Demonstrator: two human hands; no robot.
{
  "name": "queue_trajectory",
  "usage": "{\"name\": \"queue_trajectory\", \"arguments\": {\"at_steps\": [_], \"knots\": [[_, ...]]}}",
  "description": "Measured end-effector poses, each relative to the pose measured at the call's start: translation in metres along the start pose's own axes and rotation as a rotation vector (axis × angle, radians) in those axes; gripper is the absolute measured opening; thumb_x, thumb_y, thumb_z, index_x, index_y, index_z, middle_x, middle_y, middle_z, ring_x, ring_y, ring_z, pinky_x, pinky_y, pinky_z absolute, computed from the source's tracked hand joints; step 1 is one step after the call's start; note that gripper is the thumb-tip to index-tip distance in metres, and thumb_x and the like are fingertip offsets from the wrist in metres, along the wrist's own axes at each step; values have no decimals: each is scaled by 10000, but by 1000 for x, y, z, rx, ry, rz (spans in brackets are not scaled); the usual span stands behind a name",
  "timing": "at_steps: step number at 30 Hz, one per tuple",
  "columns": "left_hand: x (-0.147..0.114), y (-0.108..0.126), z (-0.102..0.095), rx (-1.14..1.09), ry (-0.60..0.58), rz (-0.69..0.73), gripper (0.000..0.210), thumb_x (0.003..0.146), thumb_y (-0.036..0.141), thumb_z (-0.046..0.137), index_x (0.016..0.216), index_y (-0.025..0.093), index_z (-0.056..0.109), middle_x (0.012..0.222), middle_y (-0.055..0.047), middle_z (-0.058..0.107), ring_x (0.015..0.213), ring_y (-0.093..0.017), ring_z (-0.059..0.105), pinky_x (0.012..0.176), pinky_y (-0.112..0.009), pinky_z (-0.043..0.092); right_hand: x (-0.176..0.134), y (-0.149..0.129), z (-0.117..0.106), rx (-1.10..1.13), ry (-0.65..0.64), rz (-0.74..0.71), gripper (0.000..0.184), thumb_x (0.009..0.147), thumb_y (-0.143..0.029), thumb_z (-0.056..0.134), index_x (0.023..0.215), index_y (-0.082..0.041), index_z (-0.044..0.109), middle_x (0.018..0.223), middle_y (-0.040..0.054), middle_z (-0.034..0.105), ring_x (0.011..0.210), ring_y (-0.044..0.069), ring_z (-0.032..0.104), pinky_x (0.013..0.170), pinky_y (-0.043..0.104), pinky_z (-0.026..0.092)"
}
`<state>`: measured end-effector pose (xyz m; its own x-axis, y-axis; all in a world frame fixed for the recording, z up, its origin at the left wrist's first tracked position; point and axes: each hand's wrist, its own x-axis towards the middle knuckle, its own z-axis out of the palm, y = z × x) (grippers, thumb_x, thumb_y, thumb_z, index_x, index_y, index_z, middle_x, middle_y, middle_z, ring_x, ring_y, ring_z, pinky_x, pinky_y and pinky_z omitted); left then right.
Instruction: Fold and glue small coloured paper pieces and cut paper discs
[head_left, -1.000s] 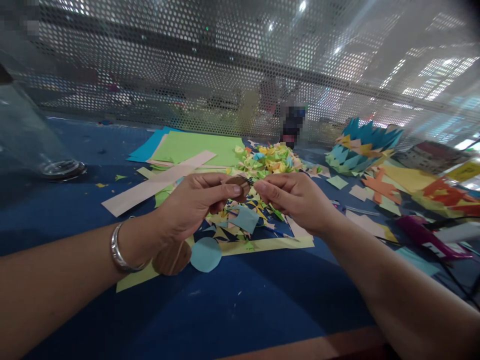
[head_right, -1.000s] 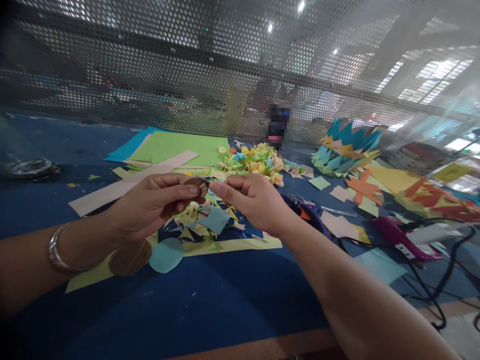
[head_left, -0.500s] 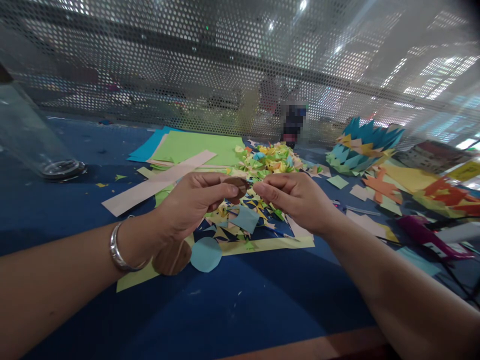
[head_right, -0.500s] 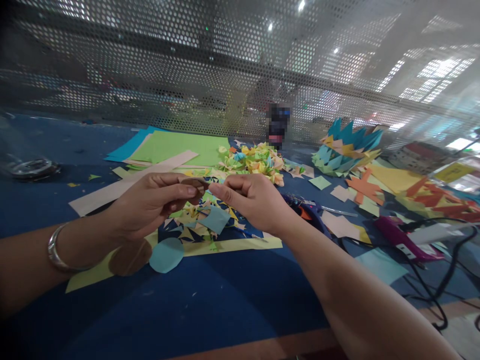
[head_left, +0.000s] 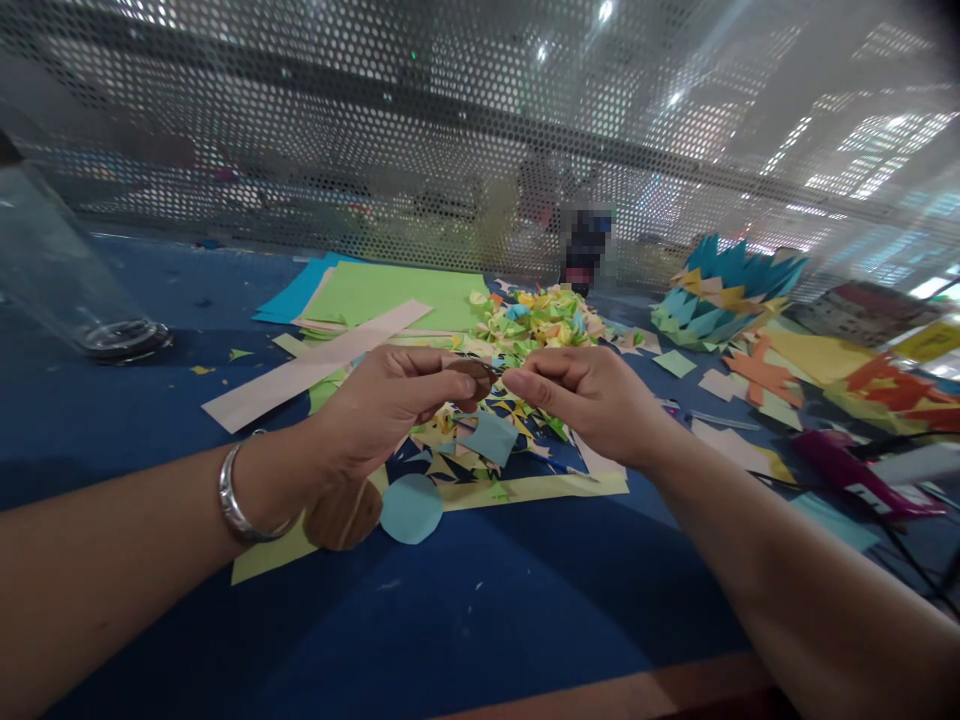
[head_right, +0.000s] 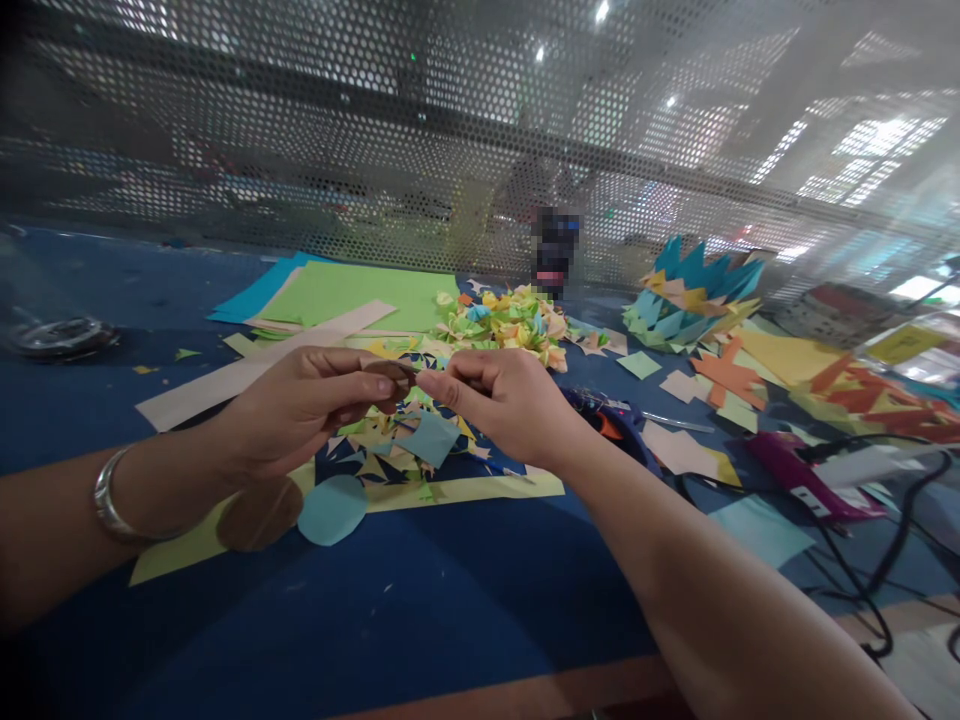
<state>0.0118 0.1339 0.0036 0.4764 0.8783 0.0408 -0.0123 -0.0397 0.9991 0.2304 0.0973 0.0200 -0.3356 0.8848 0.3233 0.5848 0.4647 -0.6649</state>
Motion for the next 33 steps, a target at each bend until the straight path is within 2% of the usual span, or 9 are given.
{"name": "queue_trajectory", "arguments": {"at_steps": [23,29,33], "knots": [[3,-2,-3,31,-27,-15,102,760,205,714,736,212,813,690,-37,692,511,-87,336,486,-261,250,0,4,2,-56,-11,-2,543,973,-529,606,610,-201,370,601,-58,271,532,90,282,519,302,211],[2,0,-2,41,-35,-32,112,754,177,710,756,207,818,689,-37,704,508,-86,361,479,-247,283,0,4,2,-58,-11,-13,543,971,-527,608,610,-200,368,602,-58,270,535,89,283,522,301,219],[1,1,1,42,-43,-34,123,771,179,696,776,214,814,701,-21,711,537,-90,459,533,-231,394,0,5,2,-57,13,7,544,975,-538,593,612,-201,369,598,-58,268,544,91,288,521,296,213]]}}
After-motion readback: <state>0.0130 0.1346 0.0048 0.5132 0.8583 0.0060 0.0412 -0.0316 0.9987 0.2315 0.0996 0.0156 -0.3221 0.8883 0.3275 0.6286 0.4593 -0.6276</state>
